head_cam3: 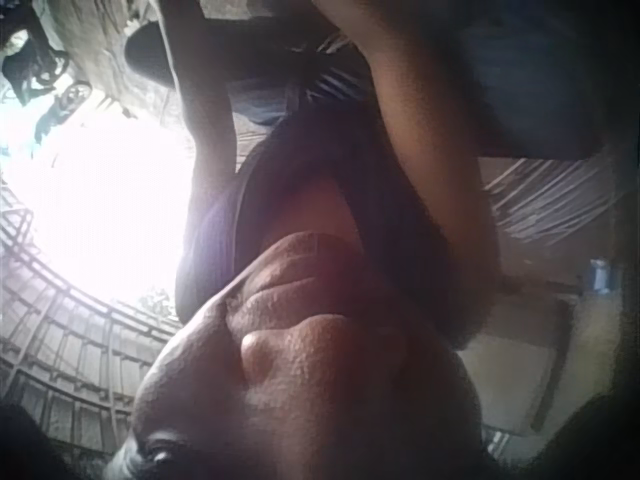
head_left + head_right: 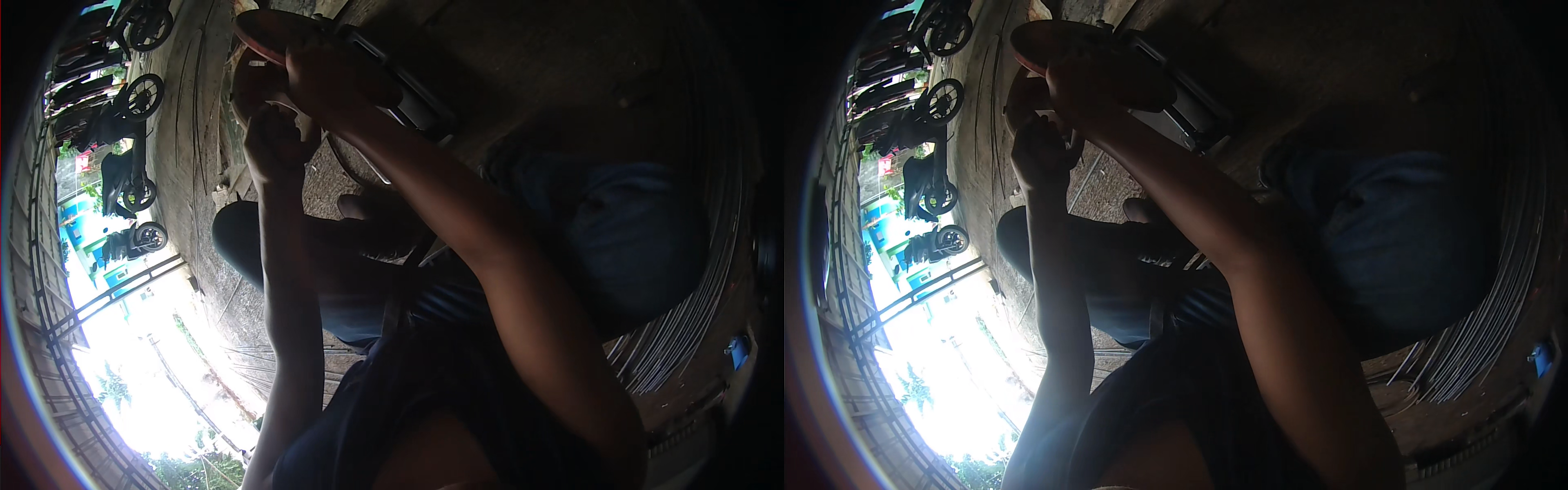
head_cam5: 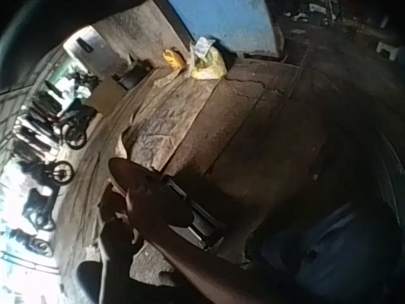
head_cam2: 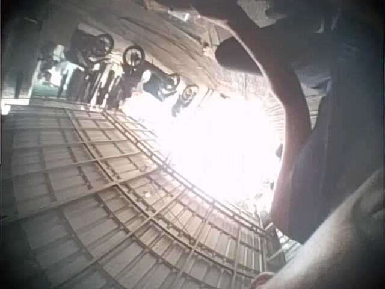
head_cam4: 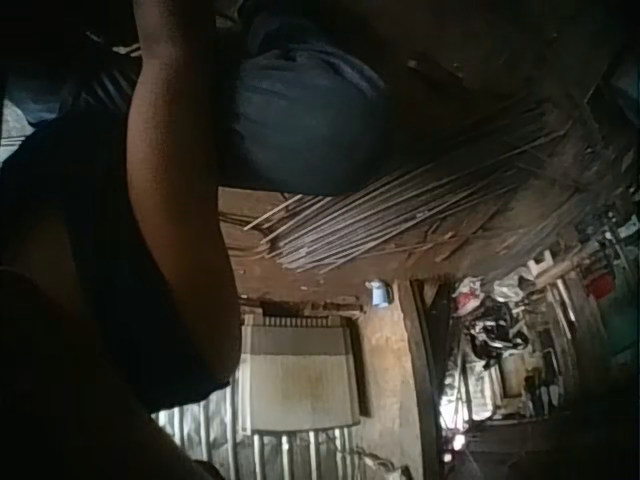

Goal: Cutting metal rods using a stationary circular saw.

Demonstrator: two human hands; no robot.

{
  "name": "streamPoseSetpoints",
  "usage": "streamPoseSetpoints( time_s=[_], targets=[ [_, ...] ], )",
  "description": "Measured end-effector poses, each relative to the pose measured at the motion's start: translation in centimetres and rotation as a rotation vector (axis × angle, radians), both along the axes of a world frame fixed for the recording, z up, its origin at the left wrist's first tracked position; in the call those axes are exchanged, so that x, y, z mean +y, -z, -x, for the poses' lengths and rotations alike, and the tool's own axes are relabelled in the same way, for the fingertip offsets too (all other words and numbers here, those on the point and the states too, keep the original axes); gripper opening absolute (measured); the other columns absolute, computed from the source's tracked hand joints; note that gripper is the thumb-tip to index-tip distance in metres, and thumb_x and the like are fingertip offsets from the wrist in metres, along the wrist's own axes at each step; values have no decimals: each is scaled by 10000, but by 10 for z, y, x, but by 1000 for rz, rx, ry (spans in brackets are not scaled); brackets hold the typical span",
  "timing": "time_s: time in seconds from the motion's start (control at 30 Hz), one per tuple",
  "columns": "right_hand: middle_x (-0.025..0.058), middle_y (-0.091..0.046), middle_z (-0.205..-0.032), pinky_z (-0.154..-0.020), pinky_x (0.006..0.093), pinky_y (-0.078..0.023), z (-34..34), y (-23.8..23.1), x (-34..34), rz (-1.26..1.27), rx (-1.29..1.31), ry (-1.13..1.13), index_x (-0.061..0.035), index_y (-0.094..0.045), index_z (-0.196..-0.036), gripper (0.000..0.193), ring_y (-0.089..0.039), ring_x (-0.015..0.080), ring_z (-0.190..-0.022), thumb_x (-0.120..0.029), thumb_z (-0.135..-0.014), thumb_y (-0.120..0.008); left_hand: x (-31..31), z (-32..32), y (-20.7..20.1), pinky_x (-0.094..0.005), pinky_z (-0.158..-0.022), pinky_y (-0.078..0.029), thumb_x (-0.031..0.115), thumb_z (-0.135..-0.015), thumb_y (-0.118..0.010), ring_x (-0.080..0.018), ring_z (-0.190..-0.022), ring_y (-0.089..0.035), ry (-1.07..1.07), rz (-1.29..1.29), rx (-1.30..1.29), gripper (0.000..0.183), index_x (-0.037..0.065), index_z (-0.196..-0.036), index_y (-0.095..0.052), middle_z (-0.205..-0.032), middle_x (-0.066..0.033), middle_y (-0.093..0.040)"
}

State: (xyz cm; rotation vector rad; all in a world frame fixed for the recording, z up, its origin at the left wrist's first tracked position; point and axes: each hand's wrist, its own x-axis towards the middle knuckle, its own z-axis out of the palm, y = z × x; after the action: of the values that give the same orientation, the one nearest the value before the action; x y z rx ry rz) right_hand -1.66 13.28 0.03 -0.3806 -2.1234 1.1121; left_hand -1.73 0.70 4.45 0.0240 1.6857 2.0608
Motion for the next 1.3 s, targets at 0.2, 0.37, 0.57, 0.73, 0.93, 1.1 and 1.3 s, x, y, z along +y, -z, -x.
streamPoseSetpoints(
  time_s=[0.2, 0.37, 0.57, 0.73, 0.93, 1.1, 1.3],
  targets=[
    [216, -605, -940, -820, 424, -476, -4, 5, -3, -43, -39, -4, 36, -579, -996, 260, -611, 326, -897, -148, -818, -530, -38, 21, 37, -360, -812, -450, 251, -948, -413, -136, -724, -532, 162, 127, 198, 237, 61, -875, -534, -746, -17, -509],
    [220, -602, -927, -822, 434, -463, -6, 11, -3, -27, -35, -8, 34, -573, -957, 235, -604, 343, -896, -129, -796, -520, -28, 10, 43, -275, -828, -457, 246, -939, -464, -153, -824, -555, 44, -106, -23, 226, 37, -951, -547, -795, -22, -529],
    [236, -585, -952, -809, 438, -460, -16, 7, 3, -17, -83, -46, 39, -555, -946, 253, -593, 361, -894, -136, -762, -547, -32, 9, 54, -254, -724, -486, 266, -895, -558, -159, -835, -563, 154, -70, 137, 240, 38, -965, -539, -874, -41, -571],
    [249, -575, -946, -799, 441, -465, -15, 9, 1, 65, -27, -62, 52, -541, -954, 355, -590, 369, -895, -234, -756, -613, -32, 12, 67, -260, -669, -496, 212, -904, -535, -142, -713, -546, 162, 750, 889, 193, 30, -970, -532, -745, -8, -523],
    [254, -572, -933, -772, 455, -470, -14, 16, 1, 64, -81, -116, 68, -515, -992, 419, -591, 376, -882, -255, -753, -632, 2, -16, 30, -306, -638, -523, 187, -918, -474, -101, -549, -480, -101, -56, -19, 184, 26, -982, -537, -597, 18, -424],
    [262, -569, -929, -746, 452, -477, -11, 16, -2, 62, -67, -88, 63, -497, -1034, 392, -596, 378, -865, -201, -762, -597, -17, -1, 63, -292, -631, -523, 185, -935, -437, -72, -488, -432, 110, 715, 856, 236, -8, -1048, -514, -604, 10, -424],
    [262, -572, -936, -762, 455, -474, -11, 17, -3, 60, -105, -87, 46, -507, -1017, 351, -599, 390, -856, -196, -774, -583, -18, 0, 66, -296, -609, -513, 221, -914, -503, -77, -471, -413, 40, 628, 818, 253, -6, -1024, -521, -564, 31, -390]
  ],
)
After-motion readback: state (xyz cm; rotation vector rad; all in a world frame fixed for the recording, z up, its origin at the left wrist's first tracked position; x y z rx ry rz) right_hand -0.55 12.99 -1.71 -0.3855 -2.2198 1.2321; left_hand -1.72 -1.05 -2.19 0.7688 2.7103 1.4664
